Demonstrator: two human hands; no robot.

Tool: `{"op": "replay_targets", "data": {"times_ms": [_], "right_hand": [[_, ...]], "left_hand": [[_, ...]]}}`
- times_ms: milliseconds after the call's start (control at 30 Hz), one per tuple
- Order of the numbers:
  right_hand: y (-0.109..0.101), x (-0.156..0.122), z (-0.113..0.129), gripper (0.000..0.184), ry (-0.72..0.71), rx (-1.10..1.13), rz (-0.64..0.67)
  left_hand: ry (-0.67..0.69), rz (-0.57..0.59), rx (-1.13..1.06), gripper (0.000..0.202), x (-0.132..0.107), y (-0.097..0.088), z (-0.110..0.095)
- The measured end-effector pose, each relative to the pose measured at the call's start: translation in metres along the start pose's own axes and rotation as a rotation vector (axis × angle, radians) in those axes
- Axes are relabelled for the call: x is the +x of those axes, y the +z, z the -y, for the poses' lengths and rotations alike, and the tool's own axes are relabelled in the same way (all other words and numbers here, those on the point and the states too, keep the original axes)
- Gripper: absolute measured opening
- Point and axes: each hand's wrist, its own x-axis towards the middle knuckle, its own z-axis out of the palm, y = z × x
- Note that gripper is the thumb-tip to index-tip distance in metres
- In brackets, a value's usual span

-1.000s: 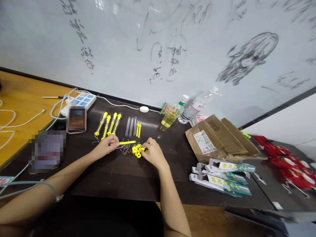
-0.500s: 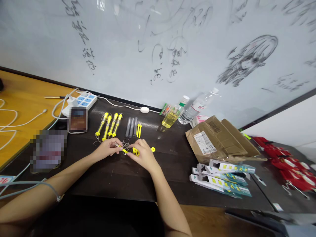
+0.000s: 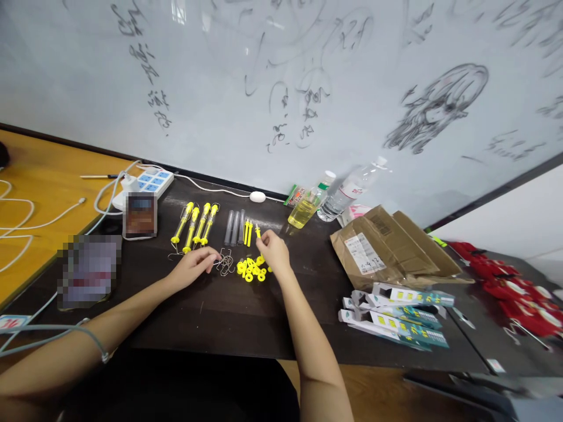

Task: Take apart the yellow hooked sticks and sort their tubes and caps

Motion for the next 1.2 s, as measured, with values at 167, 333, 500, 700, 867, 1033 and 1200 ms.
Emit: {"op": "replay_targets", "data": {"times_ms": [167, 333, 500, 700, 867, 1033, 1200], "right_hand": [[0.013, 0.048, -0.019, 0.014, 0.168, -0.185, 0.148], [0.029, 0.061, -0.018, 0.015, 0.179, -0.218, 0.180], [0.035, 0.064, -0.017, 0.017, 0.164, -0.219, 0.203], [0.029, 0.058, -0.019, 0.020, 0.090, -0.162, 0.180], [0.011, 0.033, -0.027, 0.023, 0.033, -0.024, 0.003], [0.005, 0.005, -0.025, 0.027, -0.061, 0.262, -0.236], [0.012, -0.011, -0.014, 0.026, -0.081, 0.270, -0.176]], "left_hand": [[0.193, 0.190, 0.415, 0.034, -0.004, 0.002, 0.004], [0.201, 0.209, 0.477, 0.035, -0.003, 0.002, 0.010], [0.187, 0.201, 0.482, 0.036, -0.001, 0.000, 0.010], [0.192, 0.207, 0.497, 0.036, -0.002, 0.000, 0.012], [0.183, 0.210, 0.505, 0.034, -0.001, 0.000, 0.009], [0.184, 0.223, 0.530, 0.032, -0.004, 0.004, 0.006], [0.156, -0.010, 0.672, 0.030, 0.000, -0.005, 0.003]]}}
